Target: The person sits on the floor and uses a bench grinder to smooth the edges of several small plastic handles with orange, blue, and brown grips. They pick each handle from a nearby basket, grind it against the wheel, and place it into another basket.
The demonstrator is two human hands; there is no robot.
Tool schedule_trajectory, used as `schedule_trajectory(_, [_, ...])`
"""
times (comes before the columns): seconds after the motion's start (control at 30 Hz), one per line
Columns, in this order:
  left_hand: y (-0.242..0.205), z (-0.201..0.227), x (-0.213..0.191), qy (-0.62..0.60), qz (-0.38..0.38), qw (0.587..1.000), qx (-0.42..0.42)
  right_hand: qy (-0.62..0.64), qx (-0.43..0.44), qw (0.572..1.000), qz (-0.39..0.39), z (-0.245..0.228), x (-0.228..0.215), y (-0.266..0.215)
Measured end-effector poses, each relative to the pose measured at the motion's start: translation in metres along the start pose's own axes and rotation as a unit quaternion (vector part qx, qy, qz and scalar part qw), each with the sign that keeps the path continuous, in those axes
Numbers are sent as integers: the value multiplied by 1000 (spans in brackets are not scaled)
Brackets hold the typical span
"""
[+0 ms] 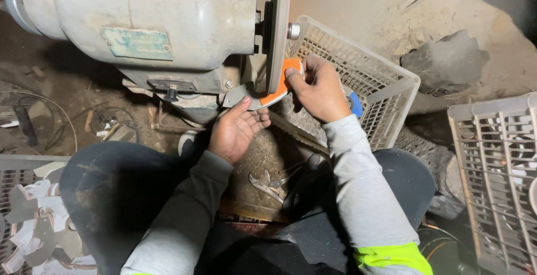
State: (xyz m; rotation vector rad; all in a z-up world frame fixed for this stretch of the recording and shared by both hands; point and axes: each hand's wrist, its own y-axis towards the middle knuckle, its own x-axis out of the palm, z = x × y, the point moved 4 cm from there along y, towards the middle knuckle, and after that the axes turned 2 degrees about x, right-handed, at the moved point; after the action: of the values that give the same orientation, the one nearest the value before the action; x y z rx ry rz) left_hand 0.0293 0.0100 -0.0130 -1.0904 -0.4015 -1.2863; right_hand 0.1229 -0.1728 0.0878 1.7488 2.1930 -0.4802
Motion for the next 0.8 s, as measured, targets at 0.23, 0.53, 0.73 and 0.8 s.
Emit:
schedule_trajectory(0.23, [-15, 12, -15, 33, 5, 999, 1, -18, -1, 1000, 24, -2, 18, -22])
schedule_trajectory(0.53, [-60, 53, 5, 367, -17, 917, 158, 174, 175, 949, -196, 6, 15, -53])
schedule_trajectory(0.73, [-66, 42, 31, 379, -74, 889, 244, 208, 93, 958, -175, 8, -2, -50])
schedule_trajectory(0.8, [-59, 40, 31, 349, -64, 911, 212, 187, 89, 966, -156, 6, -8, -45])
